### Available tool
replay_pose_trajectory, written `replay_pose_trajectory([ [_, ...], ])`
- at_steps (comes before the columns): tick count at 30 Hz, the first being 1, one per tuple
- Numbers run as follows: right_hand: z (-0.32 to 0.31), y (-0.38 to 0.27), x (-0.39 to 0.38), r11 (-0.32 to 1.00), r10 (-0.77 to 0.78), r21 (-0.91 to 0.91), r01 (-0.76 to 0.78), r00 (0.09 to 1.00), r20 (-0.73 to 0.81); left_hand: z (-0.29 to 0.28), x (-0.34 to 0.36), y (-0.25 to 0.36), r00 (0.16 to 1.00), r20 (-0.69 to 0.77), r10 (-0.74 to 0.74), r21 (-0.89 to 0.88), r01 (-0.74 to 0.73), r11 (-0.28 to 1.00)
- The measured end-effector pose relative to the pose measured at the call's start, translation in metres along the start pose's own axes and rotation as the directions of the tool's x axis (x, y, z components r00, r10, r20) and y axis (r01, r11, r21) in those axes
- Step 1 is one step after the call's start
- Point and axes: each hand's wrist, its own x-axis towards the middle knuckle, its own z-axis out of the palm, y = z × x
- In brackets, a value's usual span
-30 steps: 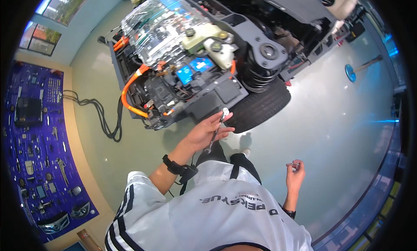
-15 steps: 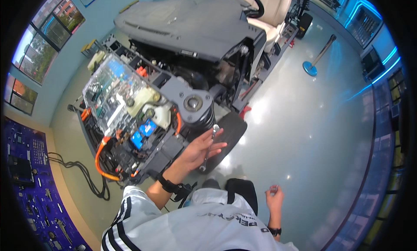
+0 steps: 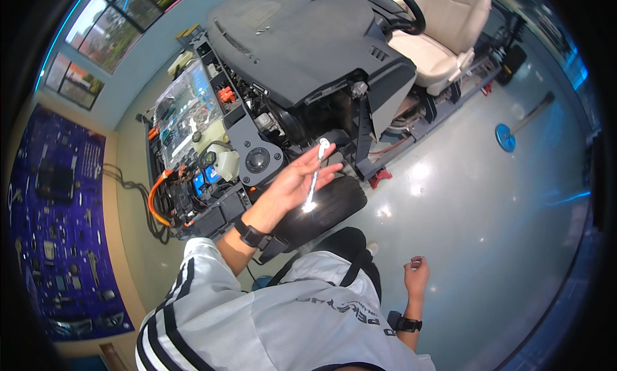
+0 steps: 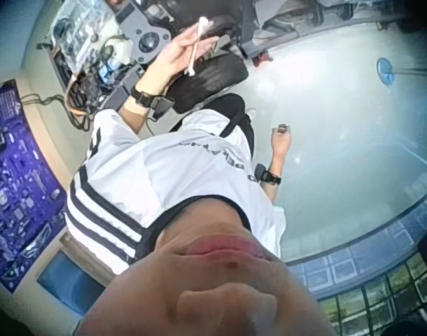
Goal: Loosening and tightening bolts on the internal components of an electric vehicle using a wrench.
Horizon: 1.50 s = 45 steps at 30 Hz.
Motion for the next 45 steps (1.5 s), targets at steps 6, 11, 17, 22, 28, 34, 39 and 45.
replay_pose_trajectory([
  [6, -0.060, -0.035, 0.123, 0.985, -0.145, -0.083, 0.149, 0.988, 0.047, 0.026, 0.050, 0.064, 0.961, -0.145, 0.236, 0.096, -0.224, 0.970],
  [11, -0.069, -0.071, 0.199, 0.977, -0.176, -0.101, 0.186, 0.979, 0.101, 0.030, 0.101, 0.107, 0.911, -0.253, 0.327, 0.158, -0.294, 0.943],
  [17, -0.052, -0.125, 0.271, 0.967, -0.253, 0.032, 0.254, 0.935, 0.247, 0.007, 0.155, 0.147, 0.872, -0.392, 0.292, 0.261, -0.199, 0.945],
  [22, -0.028, -0.171, 0.331, 0.916, -0.401, 0.139, 0.376, 0.857, 0.325, -0.006, 0.181, 0.166, 0.869, -0.449, 0.208, 0.288, -0.080, 0.954],
  [28, -0.043, -0.281, 0.354, 0.919, -0.346, 0.371, 0.134, 0.724, 0.596, -0.002, 0.186, 0.176, 0.814, -0.536, 0.223, 0.346, -0.029, 0.938],
  [34, -0.052, -0.352, 0.378, 0.850, -0.492, 0.514, 0.116, 0.525, 0.695, 0.017, 0.183, 0.180, 0.729, -0.645, 0.230, 0.331, -0.004, 0.944],
  [39, -0.039, -0.399, 0.419, 0.787, -0.617, 0.548, 0.284, 0.357, 0.701, 0.024, 0.189, 0.175, 0.672, -0.695, 0.257, 0.354, 0.008, 0.935],
  [45, -0.023, -0.500, 0.429, 0.522, -0.742, 0.507, 0.686, 0.071, 0.667, 0.056, 0.164, 0.134, 0.486, -0.756, 0.439, 0.455, -0.093, 0.886],
])
